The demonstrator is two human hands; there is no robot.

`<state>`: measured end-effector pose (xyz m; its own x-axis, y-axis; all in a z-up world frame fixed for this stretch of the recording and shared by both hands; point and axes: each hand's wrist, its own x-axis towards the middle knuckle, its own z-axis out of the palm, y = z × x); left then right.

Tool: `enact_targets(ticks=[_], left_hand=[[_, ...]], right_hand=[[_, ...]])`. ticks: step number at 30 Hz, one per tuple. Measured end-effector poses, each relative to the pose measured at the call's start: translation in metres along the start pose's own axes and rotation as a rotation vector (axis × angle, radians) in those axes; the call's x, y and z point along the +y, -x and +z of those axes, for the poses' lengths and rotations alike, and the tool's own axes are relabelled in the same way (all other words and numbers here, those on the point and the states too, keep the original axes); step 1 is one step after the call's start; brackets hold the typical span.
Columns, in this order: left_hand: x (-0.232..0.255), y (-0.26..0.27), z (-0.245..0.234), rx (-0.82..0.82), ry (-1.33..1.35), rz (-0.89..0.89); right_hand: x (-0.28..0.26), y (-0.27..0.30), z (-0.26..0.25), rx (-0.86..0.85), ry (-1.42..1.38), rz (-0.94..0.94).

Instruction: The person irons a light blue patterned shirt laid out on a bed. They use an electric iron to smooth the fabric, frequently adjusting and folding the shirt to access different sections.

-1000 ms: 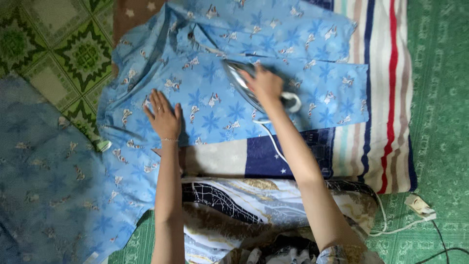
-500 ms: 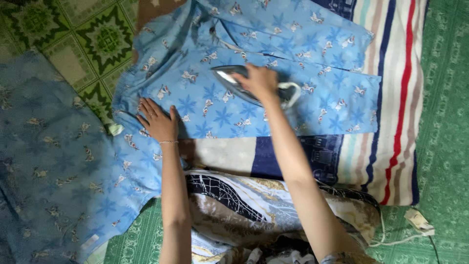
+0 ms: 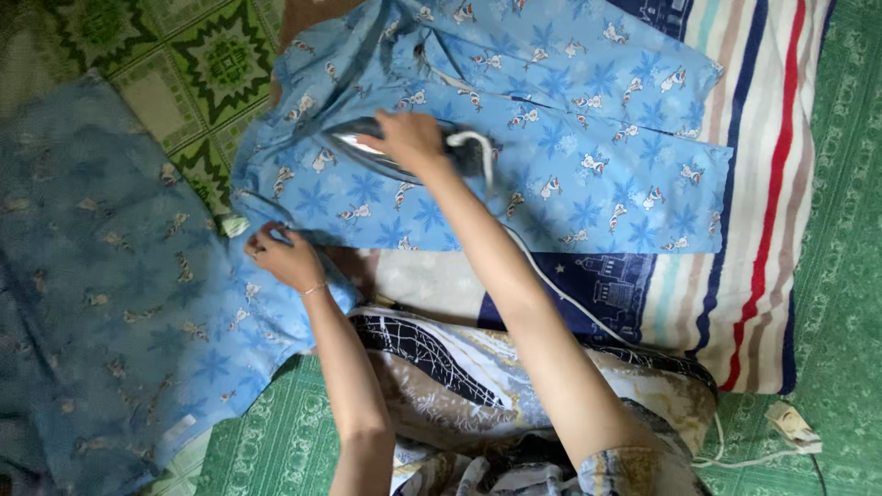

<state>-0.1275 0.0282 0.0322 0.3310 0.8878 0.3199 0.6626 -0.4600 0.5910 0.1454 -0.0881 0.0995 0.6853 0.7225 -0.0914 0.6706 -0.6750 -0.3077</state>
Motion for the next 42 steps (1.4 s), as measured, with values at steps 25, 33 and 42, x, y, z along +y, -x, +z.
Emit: enact_targets(ticks=[25,33,42], left_hand=[[-0.072,0.007,0.068,0.071,0.358,-0.318],[-0.075,0.009,0.068,0.149,0.49,-0.291],[-0.093,0.019,0.088,0.096,0.508,-0.221]], right_hand=[[-0.007,0.088,-0.014,-0.216,-0.182,0.416],[-0.139,0.013,0.048,-0.097,-0.102,0.076],[-0.114,0.026,0.073,0.281,0.059,-0.003]])
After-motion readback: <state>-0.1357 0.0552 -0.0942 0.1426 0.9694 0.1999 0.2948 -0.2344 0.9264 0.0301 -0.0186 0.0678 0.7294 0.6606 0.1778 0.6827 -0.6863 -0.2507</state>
